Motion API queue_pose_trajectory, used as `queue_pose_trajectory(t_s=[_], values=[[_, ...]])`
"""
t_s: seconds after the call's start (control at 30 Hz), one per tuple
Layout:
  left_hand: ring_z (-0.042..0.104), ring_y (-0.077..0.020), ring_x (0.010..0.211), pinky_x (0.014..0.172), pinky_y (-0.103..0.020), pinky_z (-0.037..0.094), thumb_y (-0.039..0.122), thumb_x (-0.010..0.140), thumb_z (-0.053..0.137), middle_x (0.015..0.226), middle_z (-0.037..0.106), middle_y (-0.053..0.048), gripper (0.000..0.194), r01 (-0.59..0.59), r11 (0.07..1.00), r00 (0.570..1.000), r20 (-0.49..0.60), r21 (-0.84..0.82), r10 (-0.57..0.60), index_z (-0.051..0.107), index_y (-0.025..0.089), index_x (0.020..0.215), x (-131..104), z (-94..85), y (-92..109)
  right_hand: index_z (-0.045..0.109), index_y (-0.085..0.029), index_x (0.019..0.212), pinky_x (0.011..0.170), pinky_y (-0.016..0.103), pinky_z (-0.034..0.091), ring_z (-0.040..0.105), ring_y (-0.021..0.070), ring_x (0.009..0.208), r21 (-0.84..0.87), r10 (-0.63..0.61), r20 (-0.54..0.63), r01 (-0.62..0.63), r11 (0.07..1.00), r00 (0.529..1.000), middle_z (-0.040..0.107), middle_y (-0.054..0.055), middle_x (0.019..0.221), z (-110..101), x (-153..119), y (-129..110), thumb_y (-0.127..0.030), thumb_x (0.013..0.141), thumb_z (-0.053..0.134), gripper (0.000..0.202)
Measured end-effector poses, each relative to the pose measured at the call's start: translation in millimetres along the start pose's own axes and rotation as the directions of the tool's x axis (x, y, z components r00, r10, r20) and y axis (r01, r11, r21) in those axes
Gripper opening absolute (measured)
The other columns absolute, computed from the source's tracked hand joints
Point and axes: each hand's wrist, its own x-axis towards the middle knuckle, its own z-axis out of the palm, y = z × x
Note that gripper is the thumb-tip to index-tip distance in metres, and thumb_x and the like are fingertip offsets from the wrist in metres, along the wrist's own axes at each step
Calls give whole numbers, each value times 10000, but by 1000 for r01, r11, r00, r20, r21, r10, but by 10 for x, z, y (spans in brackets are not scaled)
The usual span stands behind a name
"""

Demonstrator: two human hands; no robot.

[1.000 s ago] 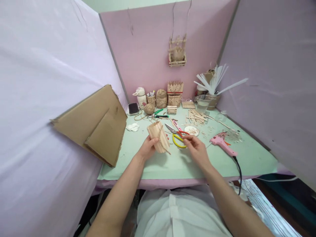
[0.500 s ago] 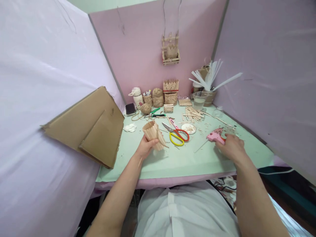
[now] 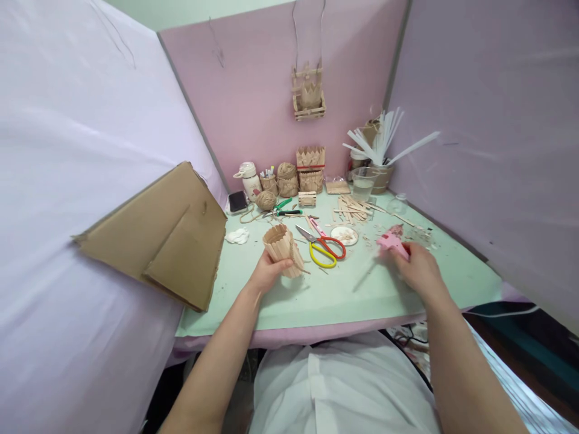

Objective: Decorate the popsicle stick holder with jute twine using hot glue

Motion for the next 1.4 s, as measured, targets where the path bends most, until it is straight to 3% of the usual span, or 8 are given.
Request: queue_pose_trajectory(t_s=[0.1,0.2,0.3,0.43,0.6,0.8,1.13,1.4], values=[[600,-240,971,902,-400,459,245,547,824,1080,640,-110,604,-14,999,1000,-18,41,15,579,143,1089,14,-3,-22,595,-156,1056,783,406,475,592,260,875,466,0,35,-16,884,999,646,133,980,-68,-105,-274,-542,817,472,470],[589,-247,990,907,-403,451,262,555,818,1089,631,-112,648,-10,995,999,-43,103,15,553,146,1135,33,-8,-53,596,-189,1014,795,407,503,611,222,851,852,-92,124,-58,521,988,629,95,1007,-66,-305,-628,-547,845,457,419],[575,-264,1028,907,-402,449,280,547,818,1109,621,-110,698,0,982,998,-54,191,10,529,159,1170,33,8,-69,606,-219,1018,818,425,509,607,234,913,968,-237,146,-89,235,960,622,84,1034,5,-564,-976,-533,849,477,380],[559,-266,1059,900,-389,455,259,509,835,1126,606,-89,784,-39,949,999,-17,313,46,489,188,1209,-1,61,-81,598,-232,1053,869,435,501,567,254,1028,987,-360,163,-146,74,918,609,88,1071,159,-856,-1310,-558,842,501,401],[591,-250,987,850,-377,472,269,522,835,1078,611,-82,817,-33,953,998,59,300,16,444,194,1235,-29,89,-115,588,-250,1051,910,440,481,544,252,1066,983,-390,180,-176,47,903,602,79,1081,321,-953,-1432,-545,855,497,365],[568,-258,1039,879,-372,451,315,581,804,1155,589,-110,724,-38,976,988,152,215,5,482,175,1214,-28,83,-75,572,-272,1051,919,444,480,539,246,1081,986,-304,165,-151,69,938,595,70,1103,346,-888,-1400,-556,840,513,359],[613,-261,939,826,-380,465,428,638,757,1098,633,-135,665,196,981,973,122,7,-195,523,157,1198,-32,9,-70,586,-268,1039,930,451,479,531,244,1088,989,-300,148,-141,44,942,597,65,1077,360,-886,-1390,-530,852,512,330],[610,-324,1012,817,-457,509,489,668,708,1190,612,-171,724,336,930,903,332,-148,-273,493,176,1284,-78,-23,3,596,-255,1024,977,408,450,542,235,1083,982,-332,188,-180,56,924,605,64,1081,423,-936,-1410,-532,871,474,339]])
